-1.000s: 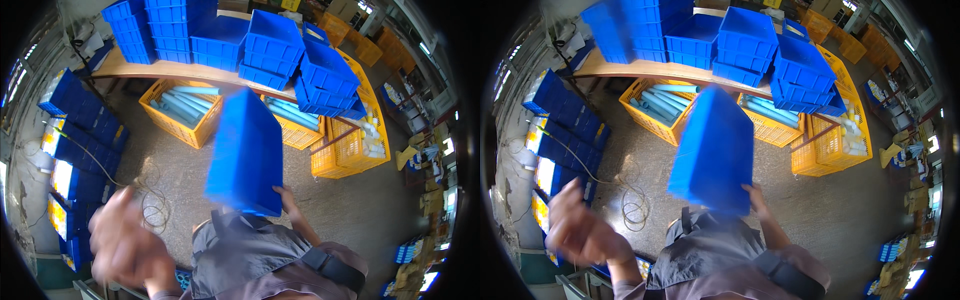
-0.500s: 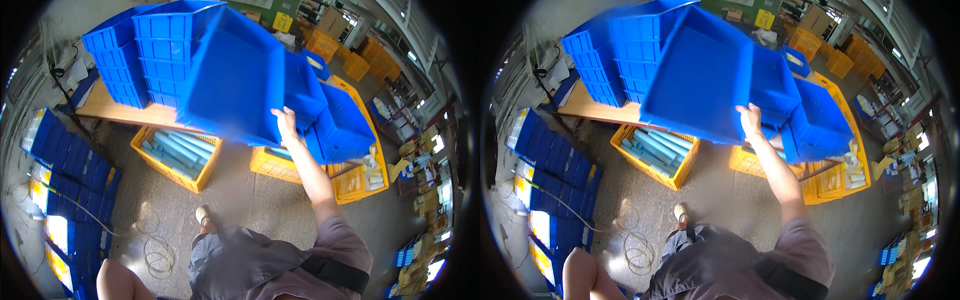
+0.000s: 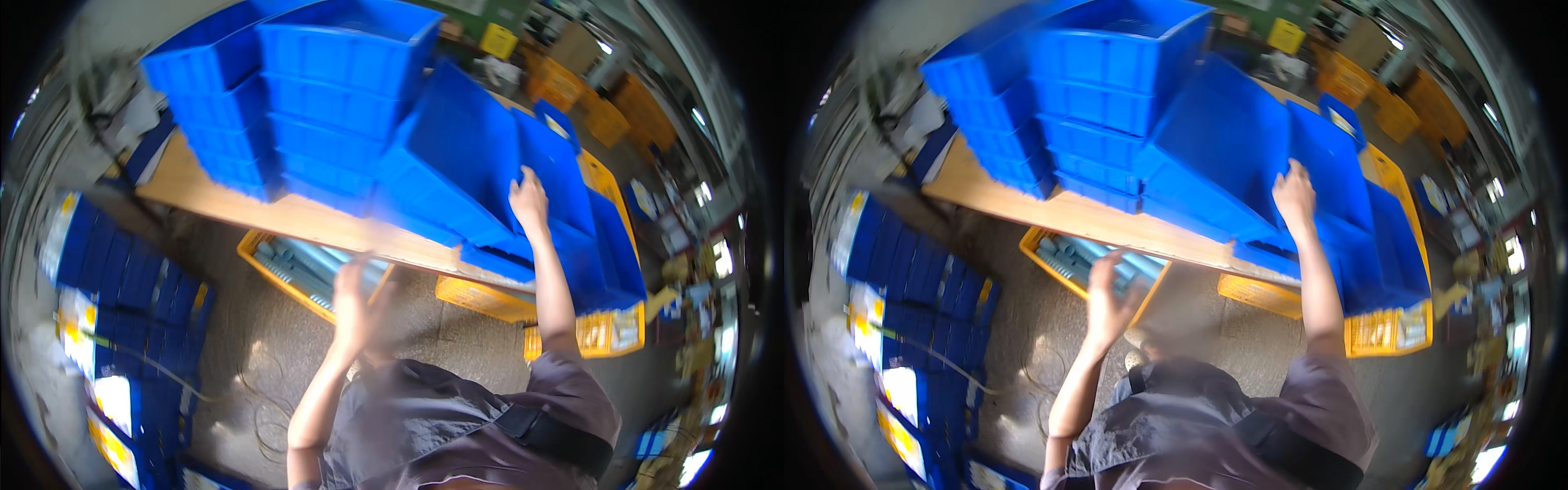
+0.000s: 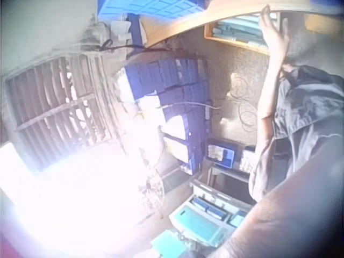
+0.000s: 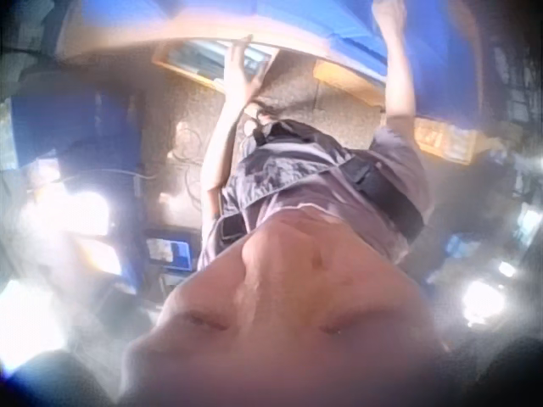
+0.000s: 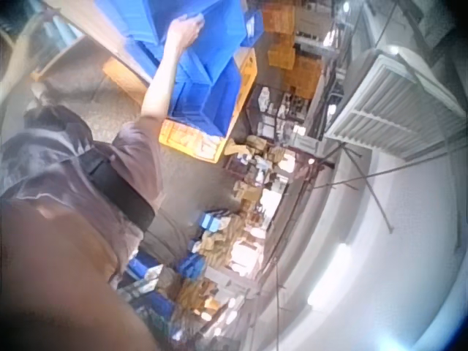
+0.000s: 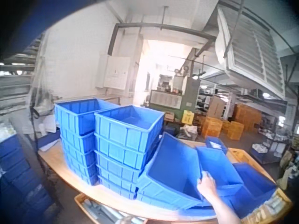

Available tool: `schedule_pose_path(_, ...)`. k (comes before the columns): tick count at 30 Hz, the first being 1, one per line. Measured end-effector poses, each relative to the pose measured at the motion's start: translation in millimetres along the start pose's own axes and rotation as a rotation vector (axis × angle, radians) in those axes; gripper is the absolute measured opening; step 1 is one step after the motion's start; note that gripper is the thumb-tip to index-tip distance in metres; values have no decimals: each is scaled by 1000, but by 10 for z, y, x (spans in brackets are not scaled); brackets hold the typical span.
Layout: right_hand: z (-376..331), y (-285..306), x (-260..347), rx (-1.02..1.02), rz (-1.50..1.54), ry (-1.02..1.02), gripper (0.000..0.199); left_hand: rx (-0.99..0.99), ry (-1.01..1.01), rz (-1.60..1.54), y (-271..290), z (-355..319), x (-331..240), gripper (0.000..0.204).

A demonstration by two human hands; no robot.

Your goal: The person uses a green handheld tool to scrape or clean the inside of small plastic cups arranged in blue trays, then places the cups into trays and stacks them. The person also uses a long flexible tube to blow air into the cups to remove debris, repeating the process across multiple trays.

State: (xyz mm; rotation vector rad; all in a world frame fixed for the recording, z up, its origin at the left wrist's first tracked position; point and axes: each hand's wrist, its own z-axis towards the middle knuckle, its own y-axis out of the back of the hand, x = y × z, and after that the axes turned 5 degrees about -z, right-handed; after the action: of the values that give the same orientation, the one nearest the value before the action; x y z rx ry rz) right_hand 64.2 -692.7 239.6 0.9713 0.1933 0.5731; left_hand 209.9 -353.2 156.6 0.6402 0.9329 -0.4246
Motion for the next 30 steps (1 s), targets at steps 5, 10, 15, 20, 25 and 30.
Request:
schedule_pose_path(5, -526, 100, 697, -136, 302, 439, 40, 179, 92, -362, -577, 378, 176, 83)
schedule_pose_path(10, -460, -280, 1030, -244, -91, 644, 34, 293, 6, -259, -708, 740, 351, 82)
schedule_pose_path(15, -192, -437, 1317, -386, 222, 707, 21, 117, 320, -185, 94, 327, 1175, 56)
schedule_pose_path(20, -994, -752, 2881, 61, 879, 726, 16, -511, 1062, 195, 1439, -1414, 2072, 51)
schedule_pose_path(25, -2300, -715, 5067, 652, 1307, 939, 20, -1233, 1369, 9, 2375, -3324, 2379, 32)
schedule_pose_path(30, -3701, -527, 7531, 768, 1406, 1269, 34, -1534, 1283, -228, 3068, -3910, 2399, 37)
